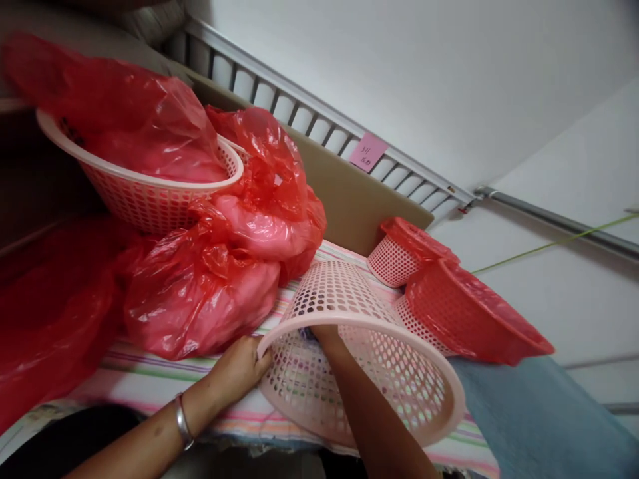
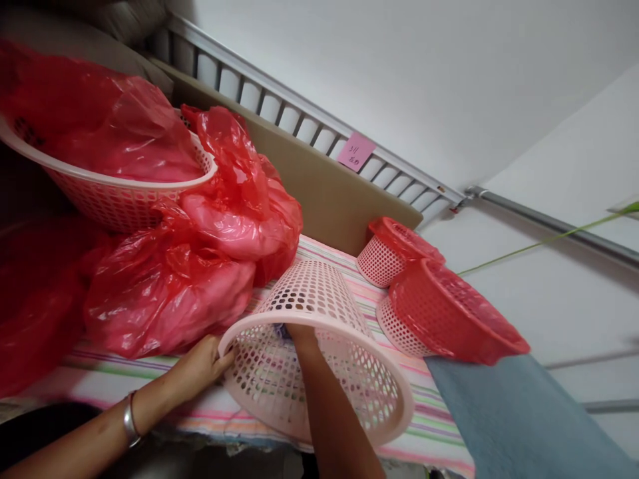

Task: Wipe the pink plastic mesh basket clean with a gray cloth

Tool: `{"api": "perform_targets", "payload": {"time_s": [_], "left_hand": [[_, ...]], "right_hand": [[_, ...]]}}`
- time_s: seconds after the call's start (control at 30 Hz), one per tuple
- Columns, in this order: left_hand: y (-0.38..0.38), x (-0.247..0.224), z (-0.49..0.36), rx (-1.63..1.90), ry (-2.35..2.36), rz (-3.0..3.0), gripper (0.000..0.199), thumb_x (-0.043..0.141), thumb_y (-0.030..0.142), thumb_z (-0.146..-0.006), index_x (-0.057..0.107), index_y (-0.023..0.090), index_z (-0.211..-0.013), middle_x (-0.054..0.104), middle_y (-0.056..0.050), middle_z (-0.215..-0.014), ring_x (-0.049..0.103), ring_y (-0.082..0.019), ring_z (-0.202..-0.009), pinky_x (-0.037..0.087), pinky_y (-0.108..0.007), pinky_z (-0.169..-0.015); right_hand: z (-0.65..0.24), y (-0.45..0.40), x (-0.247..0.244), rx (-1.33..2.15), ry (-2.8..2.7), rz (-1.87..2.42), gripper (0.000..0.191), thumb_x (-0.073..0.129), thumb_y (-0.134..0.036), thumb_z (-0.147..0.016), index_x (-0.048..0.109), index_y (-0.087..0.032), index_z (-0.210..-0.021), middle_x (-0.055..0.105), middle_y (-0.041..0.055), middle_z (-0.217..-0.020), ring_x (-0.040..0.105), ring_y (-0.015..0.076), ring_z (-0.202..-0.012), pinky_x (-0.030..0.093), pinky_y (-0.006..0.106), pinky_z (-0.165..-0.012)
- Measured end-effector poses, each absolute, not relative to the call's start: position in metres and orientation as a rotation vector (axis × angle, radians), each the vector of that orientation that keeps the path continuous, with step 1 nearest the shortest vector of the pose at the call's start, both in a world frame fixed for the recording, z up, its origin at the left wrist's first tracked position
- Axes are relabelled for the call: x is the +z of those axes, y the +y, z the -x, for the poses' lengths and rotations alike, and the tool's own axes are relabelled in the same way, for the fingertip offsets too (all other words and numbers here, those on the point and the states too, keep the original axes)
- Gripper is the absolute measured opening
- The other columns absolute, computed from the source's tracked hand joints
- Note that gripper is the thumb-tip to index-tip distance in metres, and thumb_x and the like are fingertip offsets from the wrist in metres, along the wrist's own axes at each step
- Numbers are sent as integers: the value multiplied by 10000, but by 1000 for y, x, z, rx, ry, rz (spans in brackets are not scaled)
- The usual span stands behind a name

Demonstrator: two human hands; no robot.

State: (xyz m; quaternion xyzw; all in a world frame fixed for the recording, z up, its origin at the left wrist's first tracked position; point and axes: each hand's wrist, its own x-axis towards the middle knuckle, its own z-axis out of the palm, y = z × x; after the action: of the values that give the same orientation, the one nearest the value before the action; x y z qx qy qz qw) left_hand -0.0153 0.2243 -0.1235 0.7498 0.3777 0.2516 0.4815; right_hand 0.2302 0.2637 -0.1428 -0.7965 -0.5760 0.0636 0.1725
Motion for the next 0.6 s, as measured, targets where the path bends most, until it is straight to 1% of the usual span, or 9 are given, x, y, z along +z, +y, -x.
{"api": "perform_targets", "payload": {"time_s": [0.07, 0.17, 0.27, 0.37, 0.43, 0.53, 0.6], "left_hand": [[223, -127, 15, 629, 939, -1804, 285, 402, 289, -820, 589, 126, -681, 551, -3, -579, 496, -129, -540, 340, -213, -508], [223, -135, 15, 653, 924, -1745, 314, 404, 324, -822, 616, 118, -715, 603, -19, -619, 547, -157, -585, 384, -219, -527], [224, -142, 15, 676, 899, -1686, 381, 403, 395, -831, 634, 103, -752, 654, -46, -658, 594, -186, -618, 437, -240, -569], [224, -146, 16, 696, 936, -1660, 444, 416, 464, -821, 645, 86, -779, 682, -76, -679, 627, -220, -649, 472, -266, -603], [220, -147, 17, 708, 947, -1658, 461, 439, 495, -807, 657, 88, -821, 707, -89, -728, 648, -249, -718, 495, -292, -667], [207, -155, 21, 725, 927, -1645, 480, 515, 544, -760, 662, 113, -914, 729, -103, -895, 649, -279, -881, 492, -328, -809], [195, -164, 27, 735, 949, -1612, 537, 582, 584, -689, 648, 129, -967, 723, -116, -962, 649, -286, -911, 489, -337, -834]], "right_hand": [[-219, 248, -142, 144, -1681, 2306, 363, 436, -187, -810, 577, -191, -1145, 609, 75, -1135, 508, 232, -1114, 352, 375, -975], [-195, 206, -144, 107, -1726, 2349, 454, 491, -123, -710, 573, -171, -1154, 603, 122, -1104, 542, 265, -1042, 385, 378, -917], [-168, 161, -147, 69, -1814, 2368, 466, 508, -103, -655, 587, -215, -1100, 592, 111, -1074, 548, 259, -991, 405, 353, -861], [-152, 135, -149, 33, -1877, 2376, 424, 520, -104, -625, 595, -236, -1021, 567, 104, -1112, 532, 260, -1002, 401, 351, -851], [-149, 131, -148, 30, -1860, 2385, 430, 530, -111, -612, 592, -233, -1019, 560, 110, -1134, 531, 263, -1004, 402, 360, -846], [-149, 135, -145, 54, -1819, 2395, 467, 543, -137, -608, 582, -240, -1061, 563, 121, -1148, 536, 276, -1002, 409, 387, -832], [-150, 137, -144, 61, -1797, 2389, 472, 553, -155, -609, 580, -244, -1072, 559, 132, -1165, 532, 289, -1019, 406, 410, -836]]}}
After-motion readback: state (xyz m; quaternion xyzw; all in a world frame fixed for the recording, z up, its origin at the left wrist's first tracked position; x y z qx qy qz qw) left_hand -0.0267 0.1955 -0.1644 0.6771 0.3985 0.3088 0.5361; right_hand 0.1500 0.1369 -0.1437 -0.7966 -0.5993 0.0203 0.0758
